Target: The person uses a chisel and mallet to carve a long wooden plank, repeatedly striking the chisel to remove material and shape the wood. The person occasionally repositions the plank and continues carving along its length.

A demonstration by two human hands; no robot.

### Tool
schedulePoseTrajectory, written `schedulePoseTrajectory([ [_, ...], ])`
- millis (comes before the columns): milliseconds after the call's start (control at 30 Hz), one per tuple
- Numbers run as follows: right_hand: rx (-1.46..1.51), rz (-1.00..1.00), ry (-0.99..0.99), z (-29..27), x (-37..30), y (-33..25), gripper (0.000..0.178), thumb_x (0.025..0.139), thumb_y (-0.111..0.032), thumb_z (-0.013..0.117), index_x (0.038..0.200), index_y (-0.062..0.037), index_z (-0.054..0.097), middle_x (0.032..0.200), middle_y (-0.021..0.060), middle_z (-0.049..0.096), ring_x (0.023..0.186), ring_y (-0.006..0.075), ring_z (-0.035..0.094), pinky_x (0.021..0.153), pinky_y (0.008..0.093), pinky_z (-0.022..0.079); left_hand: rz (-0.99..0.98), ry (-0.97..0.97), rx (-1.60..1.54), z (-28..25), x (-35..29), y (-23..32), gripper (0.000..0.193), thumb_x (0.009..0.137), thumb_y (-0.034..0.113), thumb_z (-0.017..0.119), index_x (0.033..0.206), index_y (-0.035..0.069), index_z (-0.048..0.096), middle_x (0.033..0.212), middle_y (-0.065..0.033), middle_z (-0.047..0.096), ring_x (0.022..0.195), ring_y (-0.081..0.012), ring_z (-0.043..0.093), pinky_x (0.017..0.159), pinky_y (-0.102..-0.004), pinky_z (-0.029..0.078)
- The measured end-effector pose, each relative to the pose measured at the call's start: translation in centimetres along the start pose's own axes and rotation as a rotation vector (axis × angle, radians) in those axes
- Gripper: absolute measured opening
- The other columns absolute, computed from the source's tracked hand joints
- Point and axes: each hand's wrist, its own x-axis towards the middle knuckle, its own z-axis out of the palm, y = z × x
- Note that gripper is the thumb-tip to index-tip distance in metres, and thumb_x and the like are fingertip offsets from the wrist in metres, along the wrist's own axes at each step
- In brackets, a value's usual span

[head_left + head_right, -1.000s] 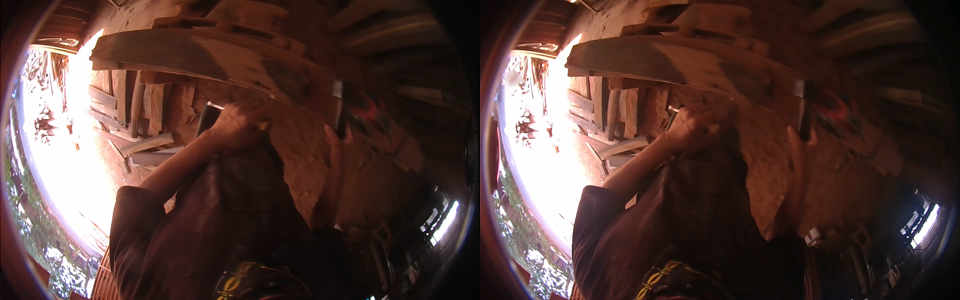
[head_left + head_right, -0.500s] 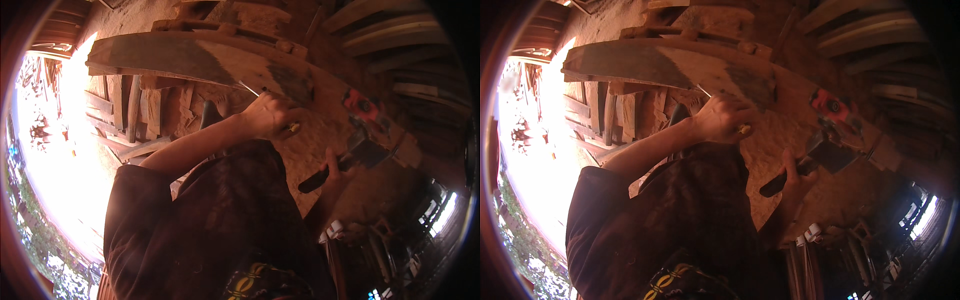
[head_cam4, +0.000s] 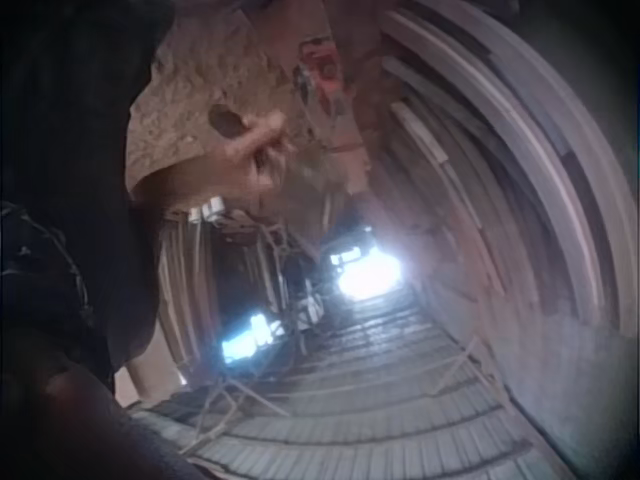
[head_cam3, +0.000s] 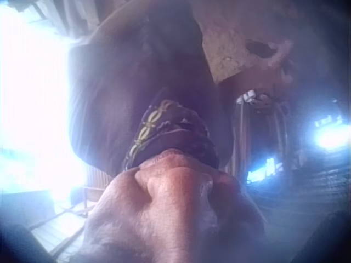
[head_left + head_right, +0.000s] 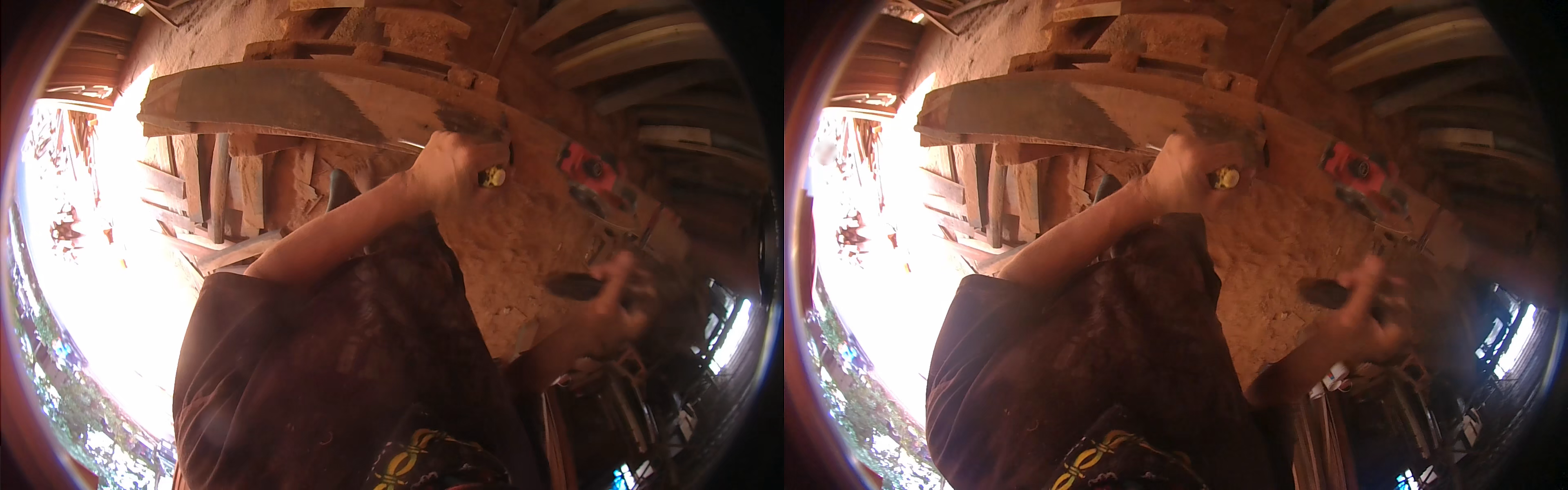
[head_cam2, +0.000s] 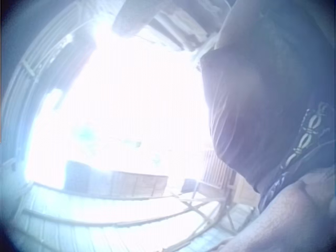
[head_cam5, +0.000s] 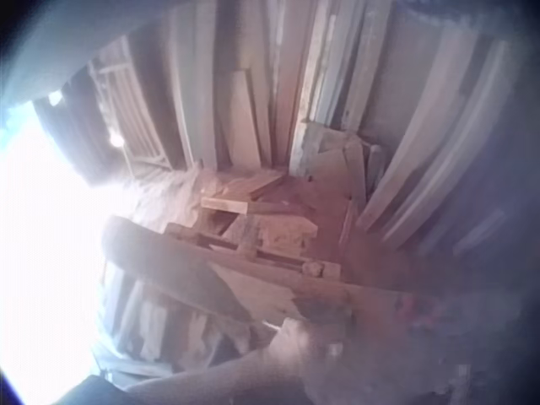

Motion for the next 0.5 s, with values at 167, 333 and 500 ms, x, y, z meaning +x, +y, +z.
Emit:
schedulePoseTrajectory([
  [167,-0.122,-0.384,-0.124,4.3,-1.3,-2.4,0.019,0.100,-0.017,0.075,0.091,-0.0016,0.070,0.070,0.0053,0.065,0.062,0.0138,0.062,0.062,0.0300,0.052,-0.010,0.130,-0.056,0.7,1.5,-0.7,0.012,0.082,0.017,0.081,0.088,0.011,0.073,0.072,-0.0121,0.070,0.065,-0.0331,0.071,0.056,-0.0419,0.056],
  [333,-0.528,-0.476,-0.515,6.8,-0.2,0.2,0.021,0.101,-0.018,0.076,0.091,0.0001,0.073,0.071,0.0059,0.067,0.062,0.0132,0.062,0.062,0.0297,0.053,-0.041,0.043,0.016,0.5,0.5,-1.3,0.015,0.081,0.019,0.078,0.092,0.012,0.070,0.081,-0.0086,0.074,0.076,-0.0333,0.073,0.065,-0.0453,0.059],
  [500,-0.070,-0.069,-0.192,3.2,0.1,-3.1,0.020,0.098,-0.019,0.079,0.097,-0.0001,0.075,0.079,0.0073,0.071,0.067,0.0145,0.065,0.064,0.0307,0.054,-0.081,-0.010,0.035,0.9,0.2,-1.1,0.016,0.079,0.019,0.079,0.091,0.014,0.070,0.080,-0.0043,0.073,0.075,-0.0300,0.074,0.065,-0.0435,0.059],
])
